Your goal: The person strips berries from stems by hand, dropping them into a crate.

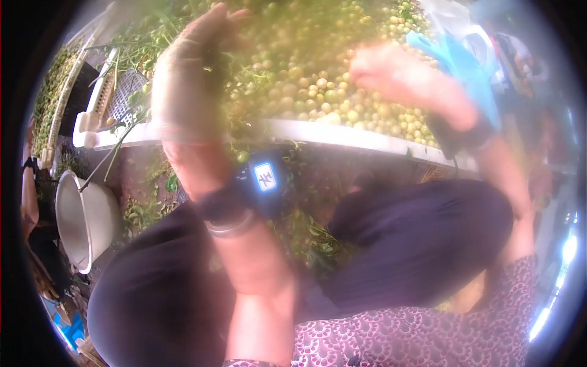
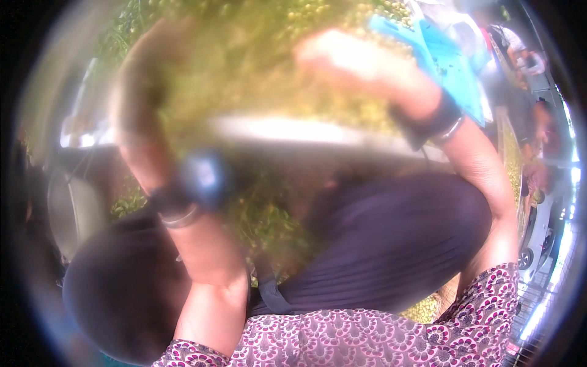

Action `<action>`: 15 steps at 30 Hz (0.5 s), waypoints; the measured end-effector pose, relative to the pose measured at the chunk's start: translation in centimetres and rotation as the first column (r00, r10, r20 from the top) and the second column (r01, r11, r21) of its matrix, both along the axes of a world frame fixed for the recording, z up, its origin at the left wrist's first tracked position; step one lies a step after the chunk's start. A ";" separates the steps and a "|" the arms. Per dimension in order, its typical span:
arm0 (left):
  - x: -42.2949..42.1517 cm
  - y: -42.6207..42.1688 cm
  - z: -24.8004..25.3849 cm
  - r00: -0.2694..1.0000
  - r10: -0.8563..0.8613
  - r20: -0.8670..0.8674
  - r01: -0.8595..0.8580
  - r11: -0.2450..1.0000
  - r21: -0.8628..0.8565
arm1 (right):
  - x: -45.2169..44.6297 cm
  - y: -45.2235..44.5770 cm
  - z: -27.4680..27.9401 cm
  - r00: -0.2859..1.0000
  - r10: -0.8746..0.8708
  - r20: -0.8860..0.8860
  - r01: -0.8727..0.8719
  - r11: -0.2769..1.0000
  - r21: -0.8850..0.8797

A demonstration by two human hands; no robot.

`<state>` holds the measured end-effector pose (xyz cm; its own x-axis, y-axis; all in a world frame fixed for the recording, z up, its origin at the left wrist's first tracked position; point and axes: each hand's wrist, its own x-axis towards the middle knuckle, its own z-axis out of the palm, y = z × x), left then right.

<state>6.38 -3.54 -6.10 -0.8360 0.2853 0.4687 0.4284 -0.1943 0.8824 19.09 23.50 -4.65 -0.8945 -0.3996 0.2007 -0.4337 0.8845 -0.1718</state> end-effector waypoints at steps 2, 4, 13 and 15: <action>1.2 -0.4 0.2 0.999 0.039 -0.037 -0.040 0.999 -0.027 | 0.6 -0.7 -0.6 0.999 -0.021 0.046 0.022 1.000 -0.012; 1.5 -0.6 0.5 0.999 0.032 -0.005 -0.033 0.999 -0.032 | 0.7 -1.3 -0.6 0.981 -0.124 0.152 0.131 0.991 -0.037; 3.3 0.3 2.5 0.956 -0.011 0.292 -0.062 0.969 0.239 | 0.5 -3.0 5.9 0.731 -0.226 0.644 0.601 0.661 -0.449; 3.9 0.1 2.3 0.992 0.089 0.087 -0.105 0.973 0.206 | 1.3 -5.1 7.5 0.695 -0.061 0.716 0.549 0.689 -0.474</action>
